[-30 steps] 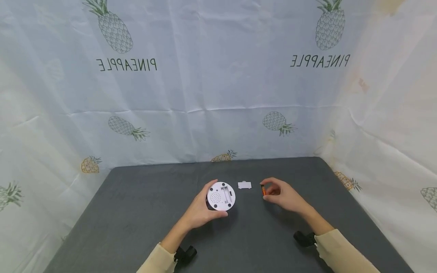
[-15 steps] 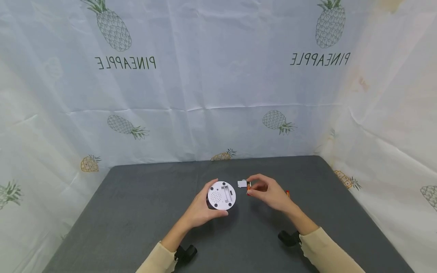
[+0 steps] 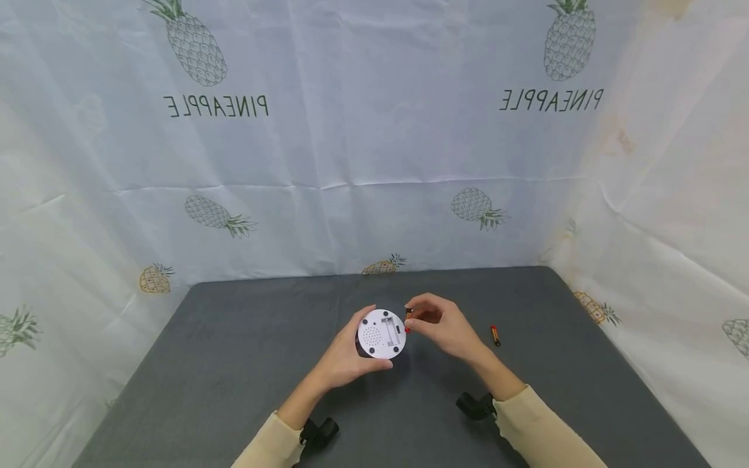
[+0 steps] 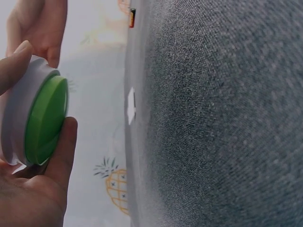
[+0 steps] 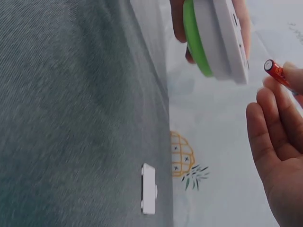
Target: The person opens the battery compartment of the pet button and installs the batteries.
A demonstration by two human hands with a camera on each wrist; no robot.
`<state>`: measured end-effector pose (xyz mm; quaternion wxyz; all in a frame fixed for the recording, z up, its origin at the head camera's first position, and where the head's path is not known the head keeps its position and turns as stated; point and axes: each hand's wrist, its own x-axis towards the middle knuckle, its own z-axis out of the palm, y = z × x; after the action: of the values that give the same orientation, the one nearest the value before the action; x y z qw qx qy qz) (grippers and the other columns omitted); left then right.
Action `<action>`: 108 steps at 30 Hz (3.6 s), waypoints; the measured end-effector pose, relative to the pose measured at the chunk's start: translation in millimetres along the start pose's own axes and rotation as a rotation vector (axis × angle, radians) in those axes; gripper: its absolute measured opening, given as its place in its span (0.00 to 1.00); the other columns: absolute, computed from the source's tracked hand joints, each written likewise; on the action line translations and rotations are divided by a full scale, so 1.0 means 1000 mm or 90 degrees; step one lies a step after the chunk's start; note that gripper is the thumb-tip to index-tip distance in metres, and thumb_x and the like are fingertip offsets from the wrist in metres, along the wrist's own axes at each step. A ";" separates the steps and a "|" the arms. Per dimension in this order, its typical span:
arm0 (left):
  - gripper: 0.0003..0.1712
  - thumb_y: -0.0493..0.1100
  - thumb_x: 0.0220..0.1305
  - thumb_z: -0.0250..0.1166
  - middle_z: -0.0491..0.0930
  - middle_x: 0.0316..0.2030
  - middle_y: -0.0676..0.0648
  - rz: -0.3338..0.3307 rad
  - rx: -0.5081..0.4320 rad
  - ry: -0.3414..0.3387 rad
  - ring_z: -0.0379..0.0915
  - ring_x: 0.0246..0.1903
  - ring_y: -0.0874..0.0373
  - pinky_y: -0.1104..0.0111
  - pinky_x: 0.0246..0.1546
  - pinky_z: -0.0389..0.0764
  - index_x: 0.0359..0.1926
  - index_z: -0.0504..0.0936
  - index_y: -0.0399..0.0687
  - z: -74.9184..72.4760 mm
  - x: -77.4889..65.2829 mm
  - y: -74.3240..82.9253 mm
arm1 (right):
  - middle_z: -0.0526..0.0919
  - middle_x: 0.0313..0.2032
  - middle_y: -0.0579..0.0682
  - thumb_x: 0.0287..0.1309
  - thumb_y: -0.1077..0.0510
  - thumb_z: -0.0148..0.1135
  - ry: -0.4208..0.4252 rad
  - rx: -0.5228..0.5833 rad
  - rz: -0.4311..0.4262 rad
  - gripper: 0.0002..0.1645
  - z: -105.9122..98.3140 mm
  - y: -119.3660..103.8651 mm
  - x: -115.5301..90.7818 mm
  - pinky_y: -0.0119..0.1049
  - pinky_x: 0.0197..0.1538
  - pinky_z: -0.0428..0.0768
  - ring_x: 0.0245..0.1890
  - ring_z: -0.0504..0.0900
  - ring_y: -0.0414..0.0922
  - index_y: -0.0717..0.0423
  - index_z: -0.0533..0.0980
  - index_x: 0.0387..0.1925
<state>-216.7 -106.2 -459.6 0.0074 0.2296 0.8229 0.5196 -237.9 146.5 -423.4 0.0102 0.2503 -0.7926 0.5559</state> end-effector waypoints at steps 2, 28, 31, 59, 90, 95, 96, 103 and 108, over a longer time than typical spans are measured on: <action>0.61 0.51 0.48 0.83 0.73 0.60 0.50 -0.001 0.002 -0.001 0.71 0.54 0.56 0.54 0.54 0.71 0.78 0.57 0.54 0.000 0.000 0.000 | 0.85 0.42 0.51 0.63 0.59 0.70 0.003 -0.001 -0.008 0.15 0.003 -0.002 0.002 0.38 0.44 0.82 0.39 0.85 0.48 0.54 0.80 0.51; 0.60 0.52 0.49 0.82 0.72 0.62 0.50 0.000 0.011 0.002 0.72 0.55 0.55 0.55 0.52 0.73 0.78 0.57 0.55 -0.002 -0.001 0.001 | 0.82 0.32 0.38 0.62 0.60 0.71 0.025 -0.208 -0.090 0.11 0.036 -0.015 0.006 0.33 0.30 0.73 0.27 0.71 0.36 0.53 0.85 0.46; 0.60 0.52 0.49 0.82 0.72 0.62 0.50 0.001 0.015 0.001 0.71 0.55 0.56 0.54 0.53 0.72 0.78 0.57 0.55 -0.002 -0.001 0.001 | 0.83 0.34 0.41 0.63 0.62 0.70 0.029 -0.203 -0.096 0.10 0.034 -0.015 0.006 0.33 0.30 0.72 0.26 0.70 0.37 0.54 0.86 0.46; 0.59 0.48 0.49 0.83 0.71 0.62 0.53 0.015 -0.012 -0.019 0.72 0.53 0.56 0.62 0.52 0.74 0.77 0.58 0.57 0.007 -0.001 0.004 | 0.79 0.39 0.50 0.59 0.54 0.75 0.062 0.077 0.143 0.15 0.037 0.011 0.012 0.37 0.41 0.77 0.37 0.77 0.47 0.55 0.81 0.45; 0.60 0.44 0.47 0.84 0.73 0.60 0.53 0.006 -0.028 -0.035 0.72 0.52 0.56 0.61 0.52 0.73 0.77 0.58 0.60 0.004 -0.003 0.005 | 0.84 0.42 0.48 0.67 0.51 0.67 -0.016 -0.066 0.082 0.15 0.005 0.006 -0.004 0.46 0.44 0.82 0.40 0.82 0.49 0.56 0.82 0.49; 0.60 0.44 0.47 0.84 0.73 0.59 0.53 0.003 -0.022 -0.029 0.72 0.52 0.56 0.61 0.53 0.72 0.77 0.58 0.61 0.002 -0.004 0.005 | 0.83 0.41 0.40 0.68 0.49 0.66 -0.009 -0.190 0.051 0.13 -0.006 0.007 -0.012 0.40 0.46 0.79 0.40 0.80 0.40 0.51 0.82 0.47; 0.61 0.43 0.46 0.84 0.73 0.59 0.53 0.003 -0.022 -0.028 0.72 0.52 0.56 0.61 0.54 0.72 0.77 0.58 0.60 0.002 -0.005 0.005 | 0.82 0.41 0.40 0.68 0.49 0.66 -0.008 -0.206 0.046 0.12 -0.009 0.008 -0.014 0.40 0.46 0.79 0.39 0.80 0.39 0.50 0.82 0.47; 0.61 0.44 0.46 0.84 0.73 0.59 0.53 0.000 -0.005 -0.024 0.72 0.52 0.56 0.60 0.53 0.72 0.77 0.58 0.62 0.002 -0.005 0.004 | 0.81 0.39 0.38 0.68 0.52 0.66 -0.026 -0.299 0.006 0.11 -0.024 0.014 -0.026 0.37 0.43 0.79 0.38 0.79 0.37 0.51 0.82 0.48; 0.61 0.46 0.45 0.84 0.72 0.60 0.54 -0.005 -0.004 -0.027 0.71 0.53 0.56 0.60 0.54 0.71 0.76 0.59 0.62 0.000 -0.004 0.006 | 0.82 0.41 0.38 0.67 0.54 0.67 -0.036 -0.372 -0.009 0.12 -0.035 0.024 -0.036 0.42 0.46 0.80 0.41 0.81 0.39 0.54 0.83 0.48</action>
<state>-210.6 -105.5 -455.6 0.0277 0.2372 0.8218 0.5174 -225.5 197.6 -441.1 0.0637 0.2578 -0.9173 0.2967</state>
